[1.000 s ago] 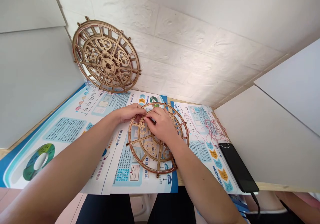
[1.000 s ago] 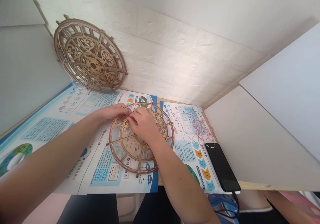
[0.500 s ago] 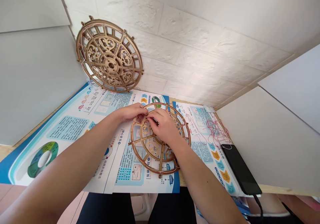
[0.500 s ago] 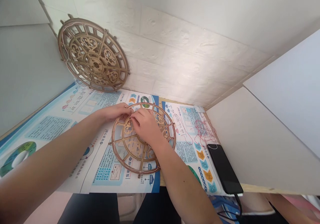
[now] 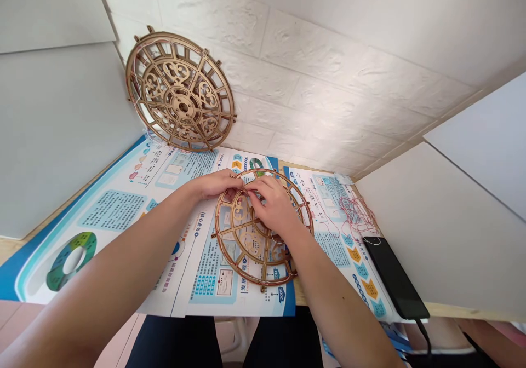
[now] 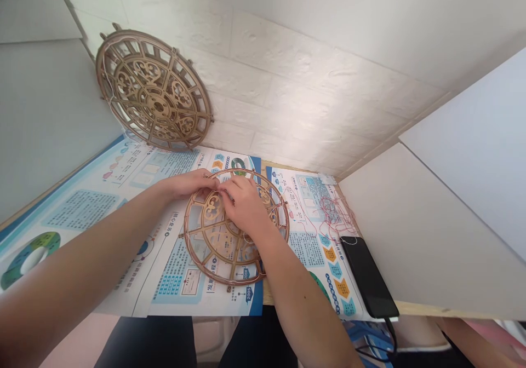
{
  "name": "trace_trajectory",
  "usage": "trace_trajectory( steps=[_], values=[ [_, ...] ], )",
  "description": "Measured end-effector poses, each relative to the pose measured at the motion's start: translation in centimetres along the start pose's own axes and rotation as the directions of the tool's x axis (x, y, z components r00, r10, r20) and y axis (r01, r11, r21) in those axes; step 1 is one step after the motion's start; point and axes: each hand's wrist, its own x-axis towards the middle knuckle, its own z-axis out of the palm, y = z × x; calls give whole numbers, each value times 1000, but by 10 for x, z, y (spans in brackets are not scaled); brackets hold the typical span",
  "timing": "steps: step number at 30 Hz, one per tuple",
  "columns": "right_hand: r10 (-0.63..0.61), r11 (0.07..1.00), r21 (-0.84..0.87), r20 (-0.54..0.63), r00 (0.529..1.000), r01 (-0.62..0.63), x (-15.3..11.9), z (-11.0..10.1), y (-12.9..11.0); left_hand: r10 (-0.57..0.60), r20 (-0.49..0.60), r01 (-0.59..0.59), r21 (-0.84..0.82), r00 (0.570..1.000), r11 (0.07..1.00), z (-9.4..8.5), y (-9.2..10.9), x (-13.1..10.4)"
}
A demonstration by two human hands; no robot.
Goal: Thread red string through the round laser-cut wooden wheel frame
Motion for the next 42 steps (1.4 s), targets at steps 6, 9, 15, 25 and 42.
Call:
trace_trajectory(
  steps=[6, 9, 15, 25, 42],
  values=[
    [-35, 998, -48, -137, 990, 28, 0, -8, 6, -54, -21, 54, 24, 998, 998, 1, 5, -3],
    [-4, 999, -40, -171, 985, -2, 0, -12, 6, -64, -14, 65, 28, 998, 998, 2, 7, -5],
    [-29, 999, 32, -64, 998, 31, -2, -3, 4, -26, -6, 26, 36, 1000, 999, 1, 6, -4],
    [-35, 998, 60, -13, 999, 35, -2, -2, 2, -25, -7, 25, 28, 1000, 999, 1, 5, -3],
    [-9, 998, 68, -33, 999, 11, -1, 12, -5, 25, 28, -27, 97, 999, 995, -2, 0, -1]
  ],
)
